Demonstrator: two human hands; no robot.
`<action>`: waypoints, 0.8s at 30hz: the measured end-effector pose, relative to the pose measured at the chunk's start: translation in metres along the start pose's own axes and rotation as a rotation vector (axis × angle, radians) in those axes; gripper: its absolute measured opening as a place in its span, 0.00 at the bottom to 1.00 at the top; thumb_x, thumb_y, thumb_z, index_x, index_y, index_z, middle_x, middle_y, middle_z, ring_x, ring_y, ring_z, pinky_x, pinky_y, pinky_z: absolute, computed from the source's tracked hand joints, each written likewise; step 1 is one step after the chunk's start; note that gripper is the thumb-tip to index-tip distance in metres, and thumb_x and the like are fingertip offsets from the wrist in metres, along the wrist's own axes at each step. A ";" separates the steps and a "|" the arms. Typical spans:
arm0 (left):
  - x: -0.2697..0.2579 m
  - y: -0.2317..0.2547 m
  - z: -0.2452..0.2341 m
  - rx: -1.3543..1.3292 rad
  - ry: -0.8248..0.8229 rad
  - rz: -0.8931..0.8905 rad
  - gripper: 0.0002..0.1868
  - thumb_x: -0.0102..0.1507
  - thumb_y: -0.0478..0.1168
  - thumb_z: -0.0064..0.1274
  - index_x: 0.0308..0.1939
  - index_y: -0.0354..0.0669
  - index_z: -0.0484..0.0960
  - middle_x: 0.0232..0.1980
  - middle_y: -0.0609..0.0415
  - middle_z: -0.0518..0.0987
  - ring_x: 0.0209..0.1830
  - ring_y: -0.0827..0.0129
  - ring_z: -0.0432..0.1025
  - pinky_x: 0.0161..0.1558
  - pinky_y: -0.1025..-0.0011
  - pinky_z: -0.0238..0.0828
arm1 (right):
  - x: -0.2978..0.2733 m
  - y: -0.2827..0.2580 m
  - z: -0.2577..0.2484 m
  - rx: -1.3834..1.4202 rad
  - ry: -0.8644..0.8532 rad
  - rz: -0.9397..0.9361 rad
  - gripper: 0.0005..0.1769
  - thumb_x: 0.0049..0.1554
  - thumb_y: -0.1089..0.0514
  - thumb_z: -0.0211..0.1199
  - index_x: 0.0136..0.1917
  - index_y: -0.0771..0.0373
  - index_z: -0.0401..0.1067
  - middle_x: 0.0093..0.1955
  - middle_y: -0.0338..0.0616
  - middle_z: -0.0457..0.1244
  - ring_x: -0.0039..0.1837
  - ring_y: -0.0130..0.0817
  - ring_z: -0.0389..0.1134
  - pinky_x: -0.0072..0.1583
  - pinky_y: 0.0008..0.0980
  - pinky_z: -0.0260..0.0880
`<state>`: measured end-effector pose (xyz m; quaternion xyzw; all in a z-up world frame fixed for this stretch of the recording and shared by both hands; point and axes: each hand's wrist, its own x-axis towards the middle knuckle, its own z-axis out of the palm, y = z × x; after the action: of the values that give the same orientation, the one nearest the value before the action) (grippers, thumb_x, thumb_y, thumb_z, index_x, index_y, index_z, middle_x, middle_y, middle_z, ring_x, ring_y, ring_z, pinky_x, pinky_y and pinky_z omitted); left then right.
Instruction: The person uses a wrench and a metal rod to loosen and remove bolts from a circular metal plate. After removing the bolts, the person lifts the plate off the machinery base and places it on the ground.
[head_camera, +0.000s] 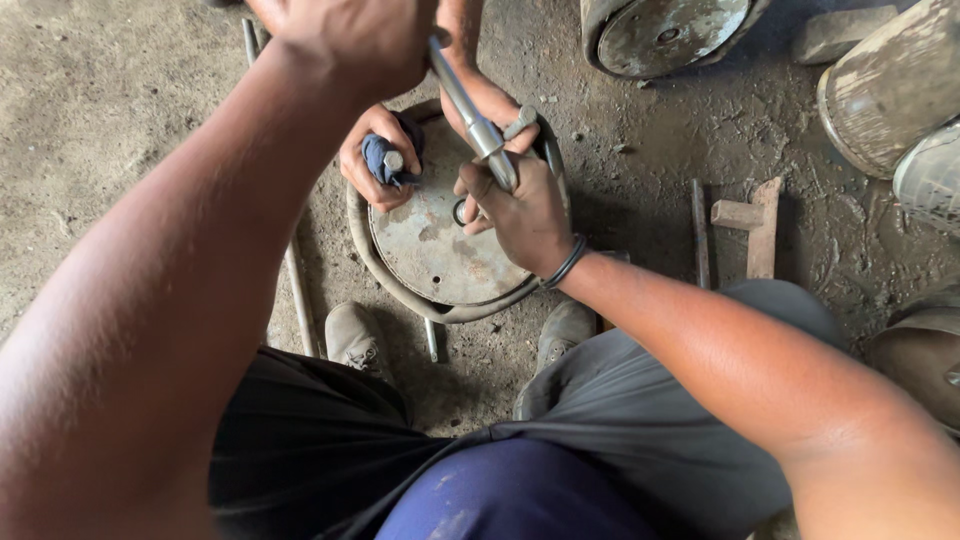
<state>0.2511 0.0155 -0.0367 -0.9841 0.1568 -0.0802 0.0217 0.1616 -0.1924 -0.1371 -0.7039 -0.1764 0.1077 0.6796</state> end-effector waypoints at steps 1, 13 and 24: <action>-0.009 -0.003 -0.002 0.014 -0.040 -0.044 0.09 0.62 0.43 0.63 0.39 0.41 0.87 0.30 0.45 0.82 0.23 0.61 0.74 0.24 0.59 0.69 | 0.001 -0.001 0.001 -0.070 -0.035 0.019 0.22 0.63 0.43 0.61 0.45 0.67 0.75 0.35 0.38 0.68 0.37 0.23 0.71 0.38 0.24 0.76; -0.177 0.041 -0.005 0.062 -0.015 -0.361 0.15 0.67 0.48 0.54 0.30 0.43 0.78 0.26 0.50 0.72 0.29 0.60 0.66 0.39 0.55 0.62 | 0.010 -0.013 -0.018 -0.731 -0.106 -0.398 0.04 0.55 0.60 0.68 0.41 0.62 0.78 0.33 0.47 0.68 0.38 0.40 0.72 0.41 0.37 0.68; -0.265 0.168 -0.014 -1.484 -0.334 -0.583 0.11 0.66 0.39 0.55 0.43 0.36 0.72 0.28 0.51 0.72 0.26 0.69 0.66 0.27 0.66 0.67 | 0.021 -0.020 -0.028 -0.739 -0.316 -0.458 0.06 0.61 0.58 0.65 0.47 0.63 0.78 0.39 0.45 0.70 0.41 0.37 0.72 0.45 0.35 0.70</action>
<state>-0.0513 -0.0619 -0.0745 -0.7425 -0.0987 0.1899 -0.6347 0.1897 -0.2091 -0.1140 -0.8168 -0.4554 -0.0096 0.3540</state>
